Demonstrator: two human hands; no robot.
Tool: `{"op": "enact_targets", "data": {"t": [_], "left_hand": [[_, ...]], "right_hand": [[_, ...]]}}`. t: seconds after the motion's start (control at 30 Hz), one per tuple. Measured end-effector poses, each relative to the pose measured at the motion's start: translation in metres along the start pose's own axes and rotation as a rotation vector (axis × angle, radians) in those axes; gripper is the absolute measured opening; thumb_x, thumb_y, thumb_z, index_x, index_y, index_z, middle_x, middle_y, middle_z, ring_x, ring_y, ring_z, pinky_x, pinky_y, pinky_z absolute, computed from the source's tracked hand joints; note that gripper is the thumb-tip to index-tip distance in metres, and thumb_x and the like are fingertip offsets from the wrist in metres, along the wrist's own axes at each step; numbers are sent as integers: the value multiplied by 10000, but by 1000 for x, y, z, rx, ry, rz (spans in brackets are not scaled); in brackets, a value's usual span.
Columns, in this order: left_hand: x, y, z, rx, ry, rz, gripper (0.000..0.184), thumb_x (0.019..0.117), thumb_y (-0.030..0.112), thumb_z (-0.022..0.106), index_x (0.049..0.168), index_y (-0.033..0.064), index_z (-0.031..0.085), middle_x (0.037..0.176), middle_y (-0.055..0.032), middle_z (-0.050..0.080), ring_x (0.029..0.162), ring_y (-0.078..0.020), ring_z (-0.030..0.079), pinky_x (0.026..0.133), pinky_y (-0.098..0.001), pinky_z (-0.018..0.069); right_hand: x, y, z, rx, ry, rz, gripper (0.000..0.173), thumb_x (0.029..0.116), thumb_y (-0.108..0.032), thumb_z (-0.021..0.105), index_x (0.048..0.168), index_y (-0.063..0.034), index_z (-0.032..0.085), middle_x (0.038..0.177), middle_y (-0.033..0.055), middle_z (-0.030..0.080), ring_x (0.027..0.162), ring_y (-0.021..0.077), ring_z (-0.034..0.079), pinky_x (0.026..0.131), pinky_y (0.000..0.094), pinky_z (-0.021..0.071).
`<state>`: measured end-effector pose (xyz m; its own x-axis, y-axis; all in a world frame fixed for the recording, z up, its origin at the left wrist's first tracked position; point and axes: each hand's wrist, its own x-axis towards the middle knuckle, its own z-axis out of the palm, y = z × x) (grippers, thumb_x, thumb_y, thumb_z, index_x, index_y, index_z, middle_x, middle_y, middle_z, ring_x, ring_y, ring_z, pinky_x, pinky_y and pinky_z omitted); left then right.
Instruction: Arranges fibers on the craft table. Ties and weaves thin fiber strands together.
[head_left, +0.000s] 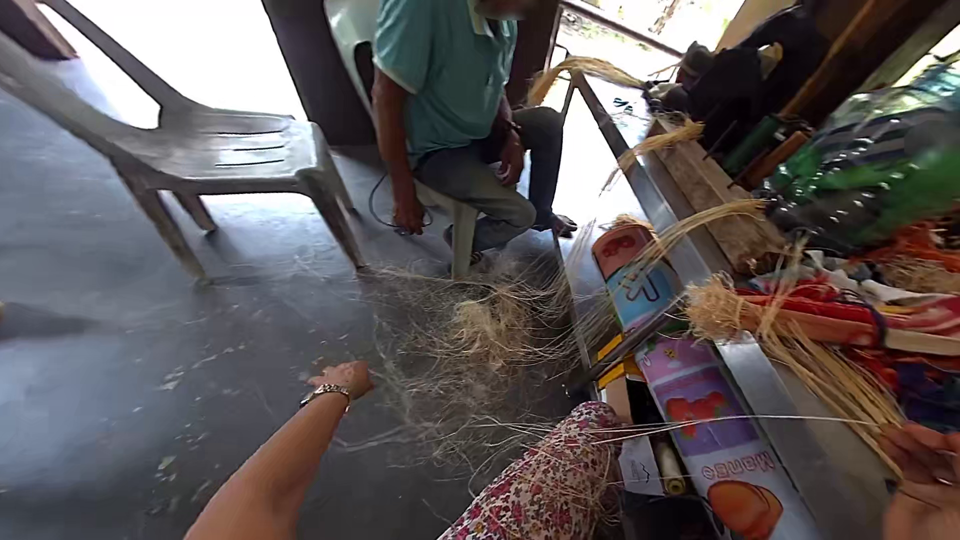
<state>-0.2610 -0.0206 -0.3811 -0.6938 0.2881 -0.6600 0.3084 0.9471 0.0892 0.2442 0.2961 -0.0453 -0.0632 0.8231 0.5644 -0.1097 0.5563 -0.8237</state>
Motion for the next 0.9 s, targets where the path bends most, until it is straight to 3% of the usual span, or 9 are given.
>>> {"op": "enact_targets", "data": {"t": [0.1,0.23,0.4,0.47,0.53,0.63,0.7,0.77,0.9], "left_hand": [[-12,90,-7,-50,49,418,401,1053,287,570,1234,-59,663,1257,-330,634,1238,-513,578,1019,-709,423],[-93,215,-20,-337,137,1037,303,1053,175,558,1152,-71,706,1114,-262,709,1094,-403,675,1024,-586,470],[-192,298,-15,-618,101,1497,369,1075,204,475,1070,-59,734,1010,-179,731,928,-210,695,890,-389,536],[-222,311,-11,-695,-85,1577,443,1100,243,388,1132,-46,723,1111,-139,740,1027,-136,690,956,-351,520],[-244,319,-5,-735,-288,1642,467,1105,255,363,1225,-64,683,1195,-153,721,1129,-152,673,1036,-366,494],[-258,323,1,-833,-597,1665,360,1085,162,442,1314,-56,614,1071,-77,738,980,-79,699,945,-283,555],[-256,319,-6,-878,-753,1620,297,1053,79,494,1300,-32,616,942,-16,735,847,-65,703,842,-264,590],[-249,313,-21,-832,-800,1567,254,1005,24,553,1235,-12,654,859,23,722,762,-43,688,764,-237,592],[-231,301,-51,-690,-745,1517,175,992,30,591,1120,3,708,827,49,721,735,-12,673,735,-204,577]], "right_hand": [[-4,5,3,31,-9,-30,355,1068,15,332,905,-105,623,806,-19,776,700,109,759,677,241,652],[-5,6,-1,61,-8,-62,351,1051,33,358,900,-99,646,814,16,780,708,133,764,669,258,654],[-5,6,-2,71,-1,-62,345,1050,28,368,900,-104,650,813,13,781,702,133,764,665,264,655],[-6,5,-1,75,-4,-62,343,1048,32,373,905,-103,653,821,11,782,705,132,765,667,264,656],[-7,5,0,80,-4,-64,332,1042,37,384,905,-95,656,824,14,782,700,133,764,666,264,656],[-8,4,1,79,11,-47,324,1043,42,390,891,-87,646,812,24,779,691,143,764,656,267,657],[-8,5,1,81,8,-45,319,1044,38,393,891,-88,643,816,27,779,701,148,766,665,274,659],[-8,6,2,86,13,-40,312,1042,45,396,892,-82,638,817,34,779,707,158,769,669,281,661],[-6,8,7,82,36,-25,322,1042,55,380,887,-82,626,807,26,778,701,153,768,665,279,662]]}}
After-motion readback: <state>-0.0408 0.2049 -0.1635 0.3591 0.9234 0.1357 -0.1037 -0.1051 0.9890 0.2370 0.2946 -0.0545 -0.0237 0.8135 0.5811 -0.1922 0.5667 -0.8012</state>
